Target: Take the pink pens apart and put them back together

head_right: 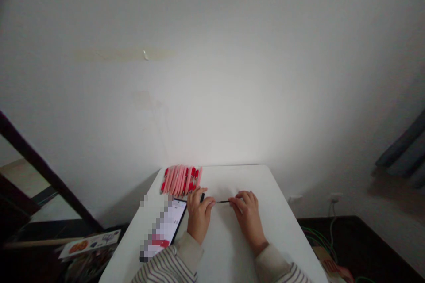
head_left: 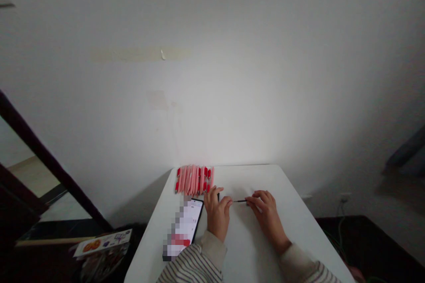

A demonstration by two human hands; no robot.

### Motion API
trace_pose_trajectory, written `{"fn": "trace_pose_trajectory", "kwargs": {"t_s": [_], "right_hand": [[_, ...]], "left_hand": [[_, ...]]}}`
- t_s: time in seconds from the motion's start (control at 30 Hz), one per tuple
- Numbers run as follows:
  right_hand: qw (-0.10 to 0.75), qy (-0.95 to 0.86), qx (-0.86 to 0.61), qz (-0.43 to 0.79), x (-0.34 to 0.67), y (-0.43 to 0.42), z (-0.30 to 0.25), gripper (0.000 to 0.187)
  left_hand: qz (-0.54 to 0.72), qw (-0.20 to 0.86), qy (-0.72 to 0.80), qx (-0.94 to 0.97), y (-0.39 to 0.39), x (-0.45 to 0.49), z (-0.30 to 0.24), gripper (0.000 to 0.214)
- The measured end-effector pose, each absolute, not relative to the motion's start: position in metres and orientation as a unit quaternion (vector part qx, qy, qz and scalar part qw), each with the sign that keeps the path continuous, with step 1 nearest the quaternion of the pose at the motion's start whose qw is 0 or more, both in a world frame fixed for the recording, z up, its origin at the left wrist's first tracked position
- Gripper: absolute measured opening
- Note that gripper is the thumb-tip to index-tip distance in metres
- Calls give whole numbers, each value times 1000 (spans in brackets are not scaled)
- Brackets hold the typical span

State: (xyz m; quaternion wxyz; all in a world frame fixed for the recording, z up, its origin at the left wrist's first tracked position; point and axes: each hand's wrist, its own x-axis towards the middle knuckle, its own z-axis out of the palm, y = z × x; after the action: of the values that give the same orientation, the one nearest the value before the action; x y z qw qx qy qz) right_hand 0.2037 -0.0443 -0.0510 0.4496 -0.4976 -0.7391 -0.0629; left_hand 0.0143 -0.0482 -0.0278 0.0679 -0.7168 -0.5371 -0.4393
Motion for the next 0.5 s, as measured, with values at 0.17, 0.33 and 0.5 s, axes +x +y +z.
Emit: {"fn": "trace_pose_trajectory", "kwargs": {"t_s": [0.17, 0.33, 0.5], "right_hand": [[446, -743, -494, -69, 203, -46, -49, 18], [446, -745, -492, -61, 204, -44, -51, 18], [467, -731, -496, -37, 204, -42, -54, 18]], "left_hand": [[-442, 53, -524, -726, -49, 14, -27, 17], [-444, 39, -518, -730, -49, 14, -27, 17], [-450, 13, -514, -730, -48, 16, -29, 13]]}}
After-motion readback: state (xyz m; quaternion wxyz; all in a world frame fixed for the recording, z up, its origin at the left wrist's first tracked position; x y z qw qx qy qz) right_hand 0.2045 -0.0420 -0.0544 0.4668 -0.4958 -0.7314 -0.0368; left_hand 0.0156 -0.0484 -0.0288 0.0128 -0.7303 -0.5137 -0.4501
